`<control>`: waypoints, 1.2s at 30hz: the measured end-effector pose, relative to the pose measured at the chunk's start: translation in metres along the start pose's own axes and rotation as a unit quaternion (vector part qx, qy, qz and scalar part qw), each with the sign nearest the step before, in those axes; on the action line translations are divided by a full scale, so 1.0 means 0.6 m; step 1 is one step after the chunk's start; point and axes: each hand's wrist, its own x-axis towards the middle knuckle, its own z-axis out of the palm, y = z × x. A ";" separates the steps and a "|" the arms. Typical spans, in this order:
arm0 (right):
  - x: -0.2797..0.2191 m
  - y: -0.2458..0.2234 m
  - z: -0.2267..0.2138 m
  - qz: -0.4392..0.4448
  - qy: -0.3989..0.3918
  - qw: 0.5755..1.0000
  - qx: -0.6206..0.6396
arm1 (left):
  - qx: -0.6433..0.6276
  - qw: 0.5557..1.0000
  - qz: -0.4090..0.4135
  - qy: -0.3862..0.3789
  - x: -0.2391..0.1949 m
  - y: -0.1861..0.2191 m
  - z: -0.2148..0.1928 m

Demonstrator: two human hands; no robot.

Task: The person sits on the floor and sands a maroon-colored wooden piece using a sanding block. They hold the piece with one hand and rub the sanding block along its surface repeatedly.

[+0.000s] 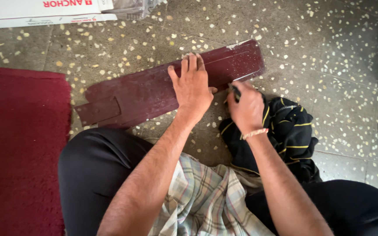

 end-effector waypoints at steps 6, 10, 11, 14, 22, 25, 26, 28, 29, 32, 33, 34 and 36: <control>-0.003 -0.005 0.003 0.011 -0.002 1.000 0.020 | 0.006 1.000 0.005 0.021 -0.004 -0.004 -0.004; 0.002 0.016 0.011 0.070 0.018 0.997 -0.021 | -0.005 0.999 0.005 0.032 -0.003 -0.001 -0.001; 0.003 0.016 0.018 0.062 0.020 0.998 -0.019 | -0.002 0.999 0.006 0.039 -0.005 -0.006 -0.002; 0.007 0.024 0.015 0.040 0.014 0.999 -0.011 | -0.008 0.999 0.006 0.041 -0.004 -0.002 0.000; 0.011 0.019 0.004 0.020 0.011 1.000 0.003 | -0.006 0.999 0.012 0.045 -0.003 -0.001 0.002; 0.012 0.022 0.013 0.026 0.031 0.999 0.017 | -0.003 0.999 0.004 0.034 -0.004 -0.006 0.000; 0.011 0.022 0.016 0.015 0.022 1.000 0.008 | -0.002 0.999 0.005 0.031 -0.004 -0.006 -0.001; 0.016 0.028 0.015 0.004 0.020 1.000 -0.001 | -0.004 1.000 0.005 0.026 -0.001 -0.003 -0.003; 0.019 0.033 0.012 0.003 0.027 1.000 0.000 | -0.006 1.000 0.003 0.023 0.002 0.001 -0.003; 0.009 0.031 0.013 0.038 0.021 0.999 -0.008 | -0.004 1.000 0.006 0.024 -0.003 -0.001 0.000; 0.007 0.025 0.018 0.055 0.015 0.998 -0.011 | 0.000 1.000 0.008 0.028 -0.005 -0.007 -0.001; 0.008 0.025 0.017 0.038 0.005 0.999 0.003 | 0.004 1.000 0.007 0.027 -0.005 -0.005 0.000; 0.013 0.031 0.010 0.002 -0.014 1.000 0.026 | 0.010 1.000 0.008 0.025 -0.001 0.000 -0.001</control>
